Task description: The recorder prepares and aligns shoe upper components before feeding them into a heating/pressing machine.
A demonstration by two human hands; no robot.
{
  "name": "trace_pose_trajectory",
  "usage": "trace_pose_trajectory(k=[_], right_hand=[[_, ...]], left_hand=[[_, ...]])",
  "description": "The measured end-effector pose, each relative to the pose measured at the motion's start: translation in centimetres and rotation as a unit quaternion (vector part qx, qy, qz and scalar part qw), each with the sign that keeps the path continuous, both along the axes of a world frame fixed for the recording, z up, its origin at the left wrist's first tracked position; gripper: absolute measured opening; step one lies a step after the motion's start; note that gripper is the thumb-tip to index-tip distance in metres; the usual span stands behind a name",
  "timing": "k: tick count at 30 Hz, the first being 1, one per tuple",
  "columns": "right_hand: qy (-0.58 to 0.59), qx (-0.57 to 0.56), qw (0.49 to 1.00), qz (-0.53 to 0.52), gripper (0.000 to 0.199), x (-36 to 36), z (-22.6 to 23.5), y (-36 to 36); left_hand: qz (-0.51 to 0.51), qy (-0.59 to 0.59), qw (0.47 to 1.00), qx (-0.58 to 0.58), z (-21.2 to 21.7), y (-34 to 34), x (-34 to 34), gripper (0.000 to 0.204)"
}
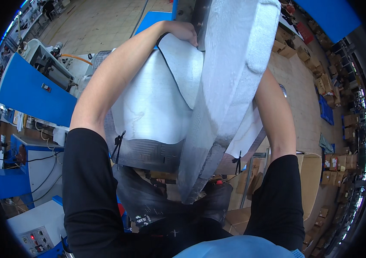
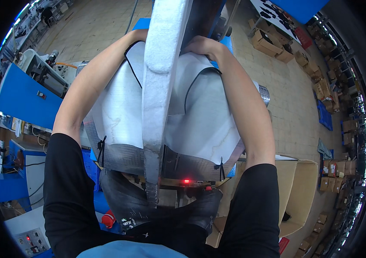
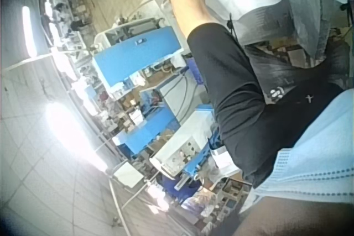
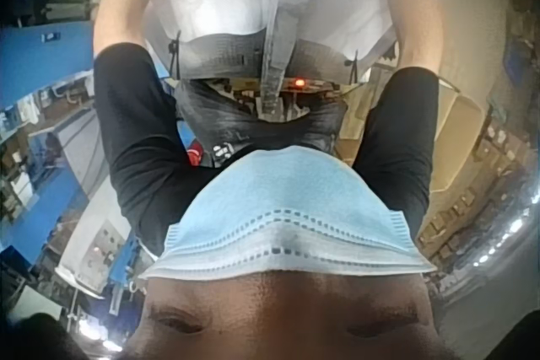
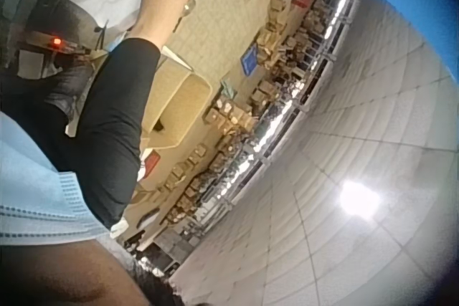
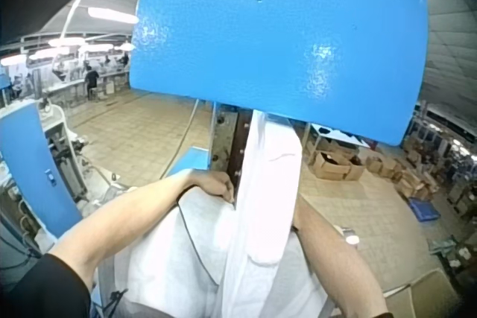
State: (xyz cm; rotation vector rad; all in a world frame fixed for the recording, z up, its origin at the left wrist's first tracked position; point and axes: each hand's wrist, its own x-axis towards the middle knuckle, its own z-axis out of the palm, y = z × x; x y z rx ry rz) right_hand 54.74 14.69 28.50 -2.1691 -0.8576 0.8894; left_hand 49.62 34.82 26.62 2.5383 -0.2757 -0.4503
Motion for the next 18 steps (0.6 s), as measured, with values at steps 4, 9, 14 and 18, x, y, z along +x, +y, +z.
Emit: trace_pose_trajectory(k=[4,9,14,18], right_hand=[[0.001,0.022,0.999,0.030,0.029,-0.1,-0.6,0.8],[0.004,0.031,0.997,0.072,0.029,1.1,-0.2,-0.1],[-0.071,-0.001,0.996,0.050,0.028,0.3,-0.8,0.8],[-0.045,-0.027,0.998,0.023,0.029,-0.2,-0.2,0.4]], left_hand=[[-0.016,-0.027,0.999,0.030,-0.3,0.6,-0.1,0.032],[0.001,-0.007,1.000,0.018,0.1,0.1,0.0,0.033],[-0.002,-0.006,1.000,0.021,-0.2,0.2,-0.1,0.032],[-0.011,0.011,1.000,0.004,-0.6,0.5,0.3,0.032]])
